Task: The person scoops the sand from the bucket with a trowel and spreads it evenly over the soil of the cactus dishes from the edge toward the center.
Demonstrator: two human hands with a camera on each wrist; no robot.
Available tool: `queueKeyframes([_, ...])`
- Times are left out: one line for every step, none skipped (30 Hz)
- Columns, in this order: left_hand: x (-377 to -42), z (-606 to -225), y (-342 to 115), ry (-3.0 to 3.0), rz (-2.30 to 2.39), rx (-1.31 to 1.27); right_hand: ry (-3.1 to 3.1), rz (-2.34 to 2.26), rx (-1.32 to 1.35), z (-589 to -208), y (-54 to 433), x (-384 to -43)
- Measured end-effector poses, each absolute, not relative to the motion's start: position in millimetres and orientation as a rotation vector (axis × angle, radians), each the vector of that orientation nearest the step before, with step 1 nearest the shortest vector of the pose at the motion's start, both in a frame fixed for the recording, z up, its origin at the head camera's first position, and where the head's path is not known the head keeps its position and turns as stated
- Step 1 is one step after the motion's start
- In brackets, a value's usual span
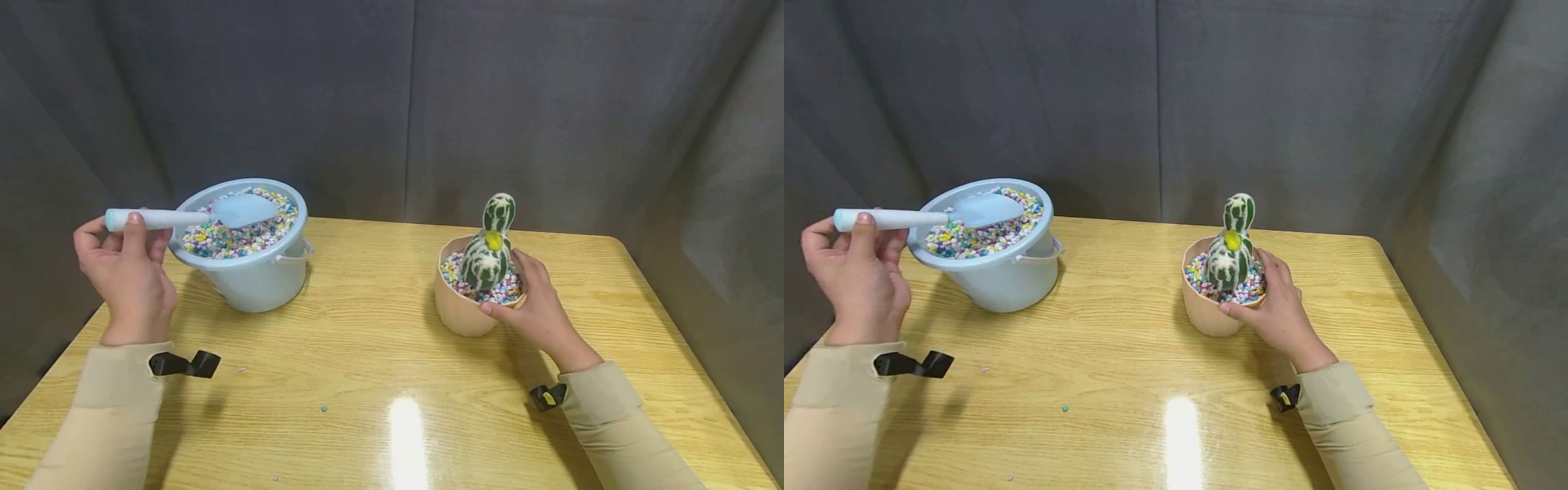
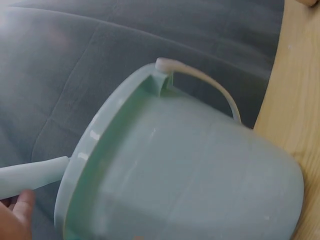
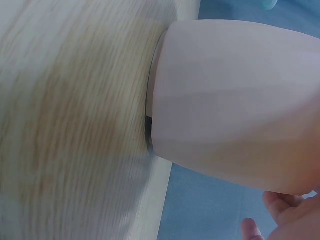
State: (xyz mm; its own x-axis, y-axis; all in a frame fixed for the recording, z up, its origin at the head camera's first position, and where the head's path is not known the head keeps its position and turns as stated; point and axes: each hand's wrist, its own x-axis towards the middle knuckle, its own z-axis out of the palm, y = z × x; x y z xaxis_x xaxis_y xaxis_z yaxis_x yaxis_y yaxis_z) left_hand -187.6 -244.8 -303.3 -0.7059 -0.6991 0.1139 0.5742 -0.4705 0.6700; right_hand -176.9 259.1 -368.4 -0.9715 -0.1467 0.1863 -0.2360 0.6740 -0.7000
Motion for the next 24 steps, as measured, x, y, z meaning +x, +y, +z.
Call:
queueKeyframes([-187.0,-304.2,-246.4,-0.926,-2.183,0.229,-2.768,1.187,0.318,-368.5,258.9,-176.9])
queueKeyframes([-186.6,-305.3,-247.9,-0.95,-2.178,0.231,-2.767,1.191,0.318,-368.6,258.8,-176.9])
queueKeyframes([-186.4,-306.2,-249.3,-0.966,-2.171,0.228,-2.766,1.194,0.318,-368.7,258.7,-176.9])
queueKeyframes([-186.4,-307.1,-250.3,-0.975,-2.165,0.225,-2.764,1.194,0.319,-368.9,258.7,-177.0])
queueKeyframes([-186.3,-307.6,-251.2,-0.994,-2.157,0.227,-2.763,1.194,0.32,-369.0,258.8,-177.0])
queueKeyframes([-186.2,-308.3,-251.8,-1.012,-2.15,0.23,-2.762,1.192,0.321,-369.2,258.9,-177.2])
queueKeyframes([-186.0,-309.0,-252.1,-1.025,-2.146,0.234,-2.758,1.195,0.323,-369.4,259.0,-177.4])
queueKeyframes([-185.6,-309.6,-252.5,-1.033,-2.143,0.239,-2.756,1.197,0.325,-369.6,259.0,-177.5])
queueKeyframes([-185.2,-310.1,-252.8,-1.037,-2.142,0.241,-2.754,1.201,0.326,-369.7,259.0,-177.7])
queueKeyframes([-185.0,-310.6,-252.9,-1.041,-2.143,0.245,-2.752,1.203,0.326,-369.6,259.1,-177.7])
queueKeyframes([-184.7,-311.0,-252.9,-1.046,-2.144,0.251,-2.751,1.204,0.327,-369.5,259.2,-177.7])
queueKeyframes([-184.4,-311.5,-252.9,-1.05,-2.143,0.253,-2.75,1.205,0.328,-369.4,259.3,-177.7])
queueKeyframes([-184.3,-312.1,-252.9,-1.057,-2.139,0.256,-2.75,1.207,0.328,-369.3,259.4,-177.7])
queueKeyframes([-184.4,-312.6,-252.9,-1.063,-2.136,0.256,-2.75,1.206,0.327,-369.2,259.4,-177.6])
queueKeyframes([-184.5,-313.3,-252.9,-1.07,-2.13,0.256,-2.75,1.206,0.325,-369.2,259.5,-177.5])
queueKeyframes([-184.5,-314.1,-252.6,-1.082,-2.124,0.261,-2.751,1.206,0.322,-369.1,259.6,-177.2])
queueKeyframes([-184.7,-314.9,-252.4,-1.092,-2.116,0.266,-2.751,1.208,0.319,-369.1,259.7,-177.1])
queueKeyframes([-184.8,-315.7,-252.2,-1.099,-2.113,0.274,-2.751,1.208,0.315,-369.2,259.9,-176.8])
queueKeyframes([-184.7,-316.6,-252.2,-1.112,-2.112,0.287,-2.749,1.21,0.312,-369.5,260.0,-176.8])
queueKeyframes([-184.6,-317.6,-252.4,-1.118,-2.111,0.302,-2.745,1.211,0.312,-369.8,260.0,-176.9])
queueKeyframes([-184.1,-318.7,-252.9,-1.129,-2.108,0.318,-2.742,1.215,0.313,-370.2,259.9,-177.0])
queueKeyframes([-183.1,-319.6,-253.8,-1.14,-2.112,0.339,-2.738,1.217,0.316,-370.7,259.6,-177.2])
queueKeyframes([-182.3,-320.7,-255.0,-1.142,-2.12,0.356,-2.736,1.217,0.319,-371.4,259.3,-177.4])
queueKeyframes([-181.2,-321.6,-256.3,-1.141,-2.133,0.374,-2.735,1.216,0.324,-372.1,259.0,-177.6])
